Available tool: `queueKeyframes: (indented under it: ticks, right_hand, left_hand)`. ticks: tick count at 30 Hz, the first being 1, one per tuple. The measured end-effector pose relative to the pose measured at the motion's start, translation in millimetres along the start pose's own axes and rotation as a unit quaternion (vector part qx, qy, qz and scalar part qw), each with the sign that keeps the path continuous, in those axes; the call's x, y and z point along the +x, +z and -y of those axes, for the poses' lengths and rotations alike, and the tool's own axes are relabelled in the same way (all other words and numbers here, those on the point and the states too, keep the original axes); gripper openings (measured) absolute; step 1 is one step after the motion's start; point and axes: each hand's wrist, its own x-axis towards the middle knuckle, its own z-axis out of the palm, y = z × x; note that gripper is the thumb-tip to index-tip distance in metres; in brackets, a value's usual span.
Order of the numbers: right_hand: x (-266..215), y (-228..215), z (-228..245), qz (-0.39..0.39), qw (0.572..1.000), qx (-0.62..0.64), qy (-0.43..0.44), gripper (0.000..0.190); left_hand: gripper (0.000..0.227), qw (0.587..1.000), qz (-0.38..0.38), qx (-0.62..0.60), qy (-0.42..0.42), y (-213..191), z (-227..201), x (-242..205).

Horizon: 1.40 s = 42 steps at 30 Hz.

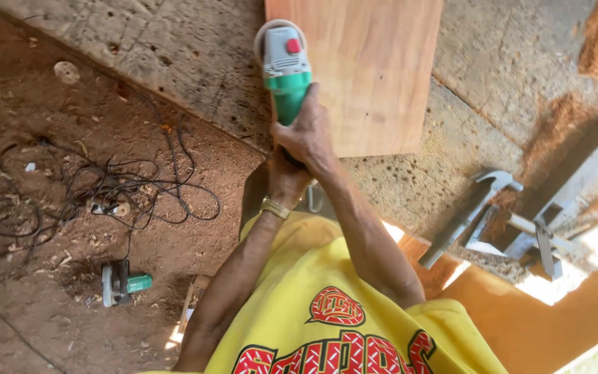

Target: The person uses a green electric sander to smooth the surface of a rectangular wooden board placed on a workbench. They move the sander back and forth across the wood, occasionally pausing to reposition the board or adjust their grip on the tool.

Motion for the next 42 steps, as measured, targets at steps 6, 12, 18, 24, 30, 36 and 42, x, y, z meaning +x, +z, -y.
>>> queueKeyframes:
  ticks: [6,12,18,24,30,36,42]
  right_hand:
    - [-16,-29,-17,-0.026,1.0,0.014,0.006,0.06]
    - [-23,-73,-60,-0.074,0.997,-0.012,-0.002,0.061]
    - [-32,-119,-96,-0.051,0.996,-0.004,0.071,0.068]
    - [-44,-153,-141,-0.076,0.996,0.039,0.039,0.074]
    - [-50,-164,-152,-0.079,0.994,0.02,0.069,0.074]
    - [-38,-128,-105,-0.073,0.996,-0.01,0.056,0.072]
    - [0,-79,-55,-0.017,0.999,-0.011,0.025,0.064]
  left_hand:
    - [0.066,0.99,0.001,0.137,-0.043,29,-13,-7]
    - [0.071,0.997,0.002,0.078,0.007,89,-13,-14]
    - [0.073,0.995,0.019,0.094,-0.012,145,3,-18]
    - [0.073,0.971,0.051,0.229,-0.048,195,33,-18]
    - [0.073,0.977,0.062,0.204,0.007,207,34,-23]
    - [0.071,0.997,0.021,0.079,-0.011,157,9,-23]
    - [0.067,0.997,0.005,0.069,-0.023,96,-26,8]
